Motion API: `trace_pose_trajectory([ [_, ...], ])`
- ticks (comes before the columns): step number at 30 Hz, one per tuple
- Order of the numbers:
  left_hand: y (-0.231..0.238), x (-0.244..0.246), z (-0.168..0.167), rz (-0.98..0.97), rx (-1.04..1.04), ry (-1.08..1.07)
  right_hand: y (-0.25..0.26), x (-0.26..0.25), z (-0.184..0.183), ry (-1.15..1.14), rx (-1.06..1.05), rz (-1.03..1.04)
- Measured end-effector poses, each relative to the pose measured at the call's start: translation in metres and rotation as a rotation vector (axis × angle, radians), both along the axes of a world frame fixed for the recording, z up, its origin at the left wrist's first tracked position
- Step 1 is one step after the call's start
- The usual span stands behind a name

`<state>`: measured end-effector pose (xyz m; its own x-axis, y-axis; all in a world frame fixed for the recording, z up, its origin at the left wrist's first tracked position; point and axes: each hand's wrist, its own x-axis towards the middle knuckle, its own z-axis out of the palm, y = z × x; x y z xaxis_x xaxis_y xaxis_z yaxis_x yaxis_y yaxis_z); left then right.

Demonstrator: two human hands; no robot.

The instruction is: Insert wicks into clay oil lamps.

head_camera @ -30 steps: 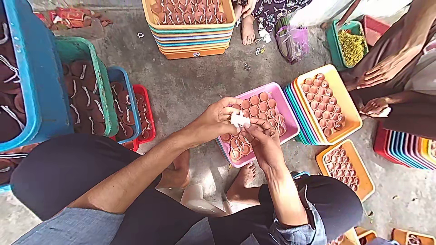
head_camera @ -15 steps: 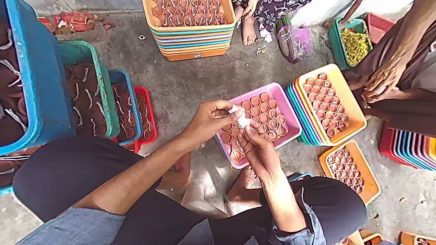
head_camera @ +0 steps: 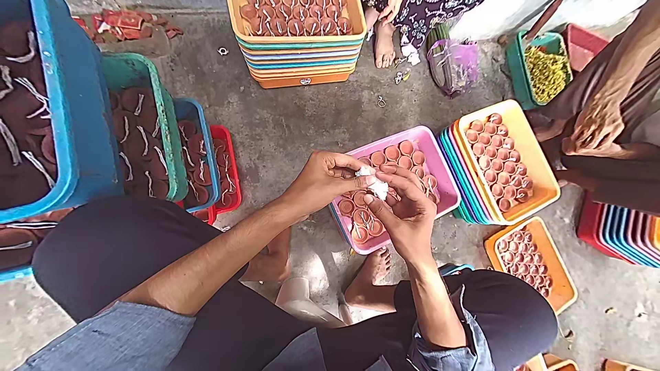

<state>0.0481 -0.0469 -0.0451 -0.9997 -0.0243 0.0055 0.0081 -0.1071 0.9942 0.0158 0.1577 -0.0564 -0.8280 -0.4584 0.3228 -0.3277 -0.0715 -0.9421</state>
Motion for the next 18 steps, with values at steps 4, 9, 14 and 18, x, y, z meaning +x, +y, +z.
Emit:
trace_pose_trajectory([
  [4,-0.003,0.002,0.005,-0.010,0.026,-0.076,0.000,-0.002,-0.003,-0.022,-0.012,0.047],
  [9,-0.005,0.003,0.008,-0.050,0.032,-0.090,0.003,-0.004,-0.003,-0.112,-0.040,0.055],
  [14,-0.012,0.002,0.015,-0.037,-0.002,-0.120,0.008,-0.008,-0.005,-0.209,-0.094,0.042],
  [18,-0.016,0.002,0.019,-0.027,-0.033,-0.163,0.007,-0.006,-0.009,-0.239,-0.085,0.048],
])
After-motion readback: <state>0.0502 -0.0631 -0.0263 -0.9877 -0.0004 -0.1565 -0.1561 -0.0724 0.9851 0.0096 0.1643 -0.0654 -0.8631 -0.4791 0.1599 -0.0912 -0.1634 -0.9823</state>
